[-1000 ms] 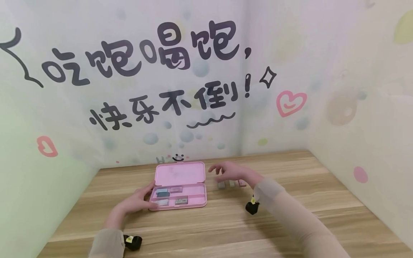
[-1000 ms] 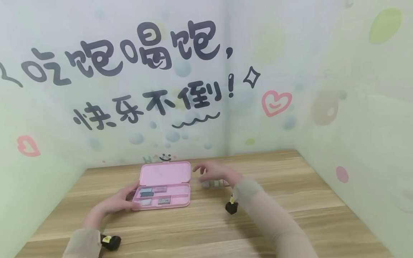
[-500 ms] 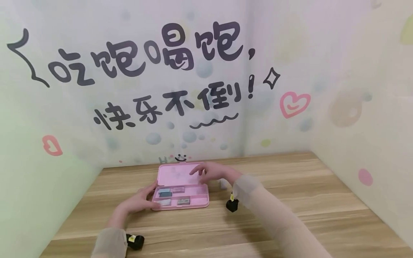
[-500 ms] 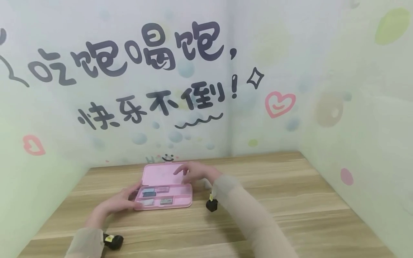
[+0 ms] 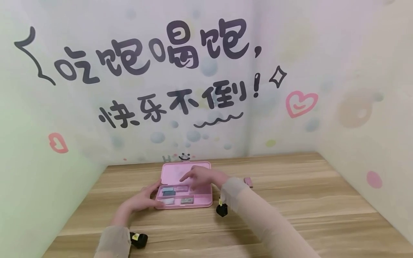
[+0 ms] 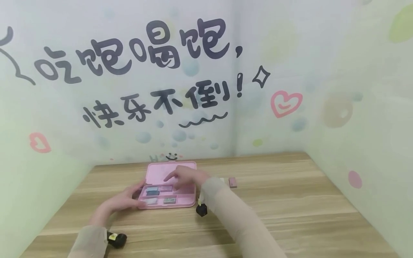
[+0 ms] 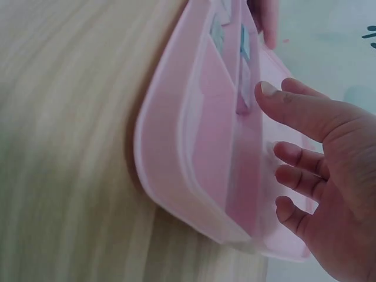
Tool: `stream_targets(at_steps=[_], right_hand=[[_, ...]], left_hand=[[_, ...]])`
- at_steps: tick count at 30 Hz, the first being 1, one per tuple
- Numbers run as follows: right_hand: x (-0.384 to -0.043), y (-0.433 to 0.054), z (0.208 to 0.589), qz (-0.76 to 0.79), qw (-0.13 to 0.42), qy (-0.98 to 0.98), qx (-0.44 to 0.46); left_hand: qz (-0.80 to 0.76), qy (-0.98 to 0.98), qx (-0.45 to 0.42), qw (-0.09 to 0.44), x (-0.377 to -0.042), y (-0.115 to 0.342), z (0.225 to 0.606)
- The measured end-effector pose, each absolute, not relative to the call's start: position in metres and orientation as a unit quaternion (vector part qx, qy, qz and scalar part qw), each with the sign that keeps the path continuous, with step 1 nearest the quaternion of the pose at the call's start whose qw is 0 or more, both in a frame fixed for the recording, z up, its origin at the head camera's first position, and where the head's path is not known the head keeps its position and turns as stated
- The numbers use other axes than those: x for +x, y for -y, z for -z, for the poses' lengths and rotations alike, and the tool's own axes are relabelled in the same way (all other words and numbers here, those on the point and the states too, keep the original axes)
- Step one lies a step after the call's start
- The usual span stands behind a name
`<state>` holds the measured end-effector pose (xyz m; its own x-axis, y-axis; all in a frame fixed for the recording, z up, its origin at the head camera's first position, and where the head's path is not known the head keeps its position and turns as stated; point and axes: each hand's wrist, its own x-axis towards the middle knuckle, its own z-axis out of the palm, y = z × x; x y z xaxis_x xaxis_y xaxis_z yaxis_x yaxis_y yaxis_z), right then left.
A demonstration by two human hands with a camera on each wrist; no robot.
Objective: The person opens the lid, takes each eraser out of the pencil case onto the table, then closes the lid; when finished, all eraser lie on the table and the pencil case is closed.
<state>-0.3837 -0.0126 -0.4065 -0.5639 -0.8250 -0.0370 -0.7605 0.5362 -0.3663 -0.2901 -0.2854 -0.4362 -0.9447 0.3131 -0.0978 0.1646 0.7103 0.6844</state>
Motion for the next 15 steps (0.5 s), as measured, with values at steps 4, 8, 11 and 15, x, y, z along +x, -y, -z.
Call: stream_targets(at_steps=[4,8,11,15], right_hand=[[-0.385,0.02,0.413,0.135,0.092,-0.877,-0.452],[-0.385,0.025,0.416,0.118,0.087,-0.883,-0.446],[-0.383,0.027,0.416,0.117,0.088,-0.885,-0.443],[-0.379,0.029,0.416,0.12,0.095,-0.887,-0.436]], left_hand=[[-0.35,-0.922,0.129,0.102,-0.291,0.286,0.437],[-0.35,-0.922,0.129,0.1,-0.292,0.286,0.437],[-0.354,-0.921,0.127,0.1,-0.292,0.286,0.437],[-0.356,-0.92,0.126,0.103,-0.291,0.286,0.437]])
